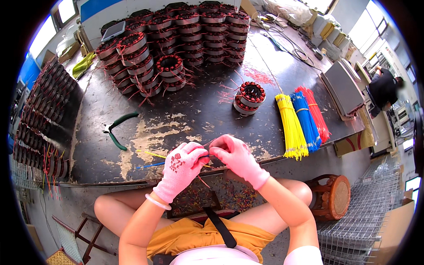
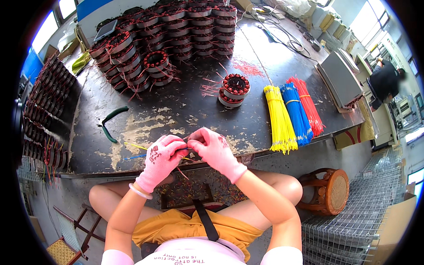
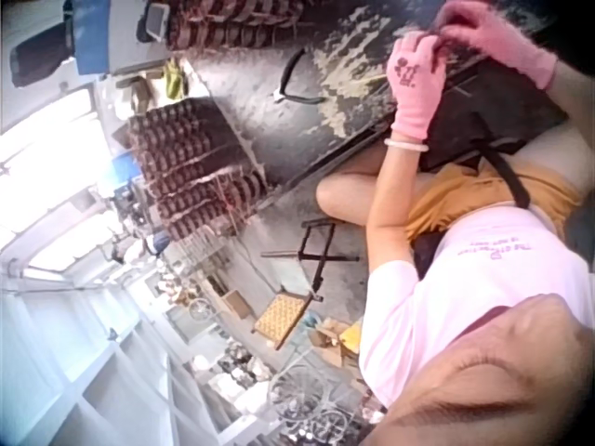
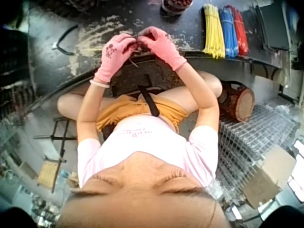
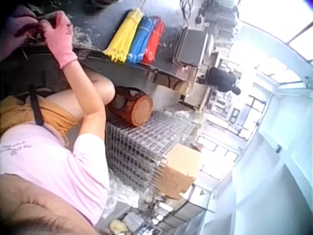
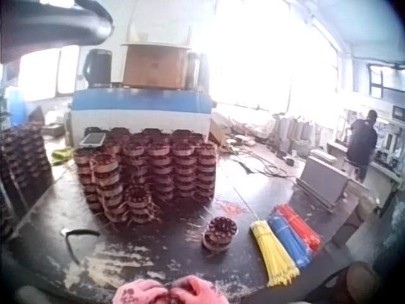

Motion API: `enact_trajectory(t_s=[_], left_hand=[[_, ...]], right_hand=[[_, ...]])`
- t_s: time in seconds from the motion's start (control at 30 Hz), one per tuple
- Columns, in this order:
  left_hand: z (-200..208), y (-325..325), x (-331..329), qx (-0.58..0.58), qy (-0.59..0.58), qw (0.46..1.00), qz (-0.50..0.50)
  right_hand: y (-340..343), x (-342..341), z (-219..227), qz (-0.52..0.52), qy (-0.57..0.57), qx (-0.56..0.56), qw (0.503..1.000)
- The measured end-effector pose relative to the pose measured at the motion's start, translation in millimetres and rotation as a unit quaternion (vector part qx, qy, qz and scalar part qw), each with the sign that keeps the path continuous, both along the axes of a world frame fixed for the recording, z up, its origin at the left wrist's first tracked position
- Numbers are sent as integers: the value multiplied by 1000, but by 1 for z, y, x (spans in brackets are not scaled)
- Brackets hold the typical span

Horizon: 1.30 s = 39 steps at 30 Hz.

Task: The person sits at a workbench and assembles small electrical components by inserting colored plastic sticks into a black cylindrical object. They use pliers to trim the sticks and place the finished units into a stack.

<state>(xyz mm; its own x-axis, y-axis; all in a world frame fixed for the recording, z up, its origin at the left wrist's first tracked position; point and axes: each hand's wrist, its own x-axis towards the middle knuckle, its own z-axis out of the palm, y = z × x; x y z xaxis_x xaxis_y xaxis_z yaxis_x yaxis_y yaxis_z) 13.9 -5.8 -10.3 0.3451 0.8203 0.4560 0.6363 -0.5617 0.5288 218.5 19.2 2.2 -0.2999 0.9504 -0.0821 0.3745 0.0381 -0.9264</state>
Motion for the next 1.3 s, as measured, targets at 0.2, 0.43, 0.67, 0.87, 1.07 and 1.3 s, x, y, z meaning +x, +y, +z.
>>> enact_trajectory(t_s=[0.2,0.43,0.67,0.87,1.07,1.3], left_hand=[[0,1,-1,-15,-13,1000,-3],[1,0,-2,-52,-11,998,-13],[-2,1,-4,-29,6,999,-20],[-4,2,-3,-33,1,999,-19],[2,1,-2,-46,15,998,-38],[0,3,-4,-40,9,999,-28]], right_hand=[[-22,2,-2,43,-283,434,854],[-7,5,-6,107,-256,350,894],[2,9,14,118,-13,-130,984],[-5,10,5,122,-203,368,899],[6,9,-14,33,141,-273,951],[-14,5,3,40,-239,406,881]])
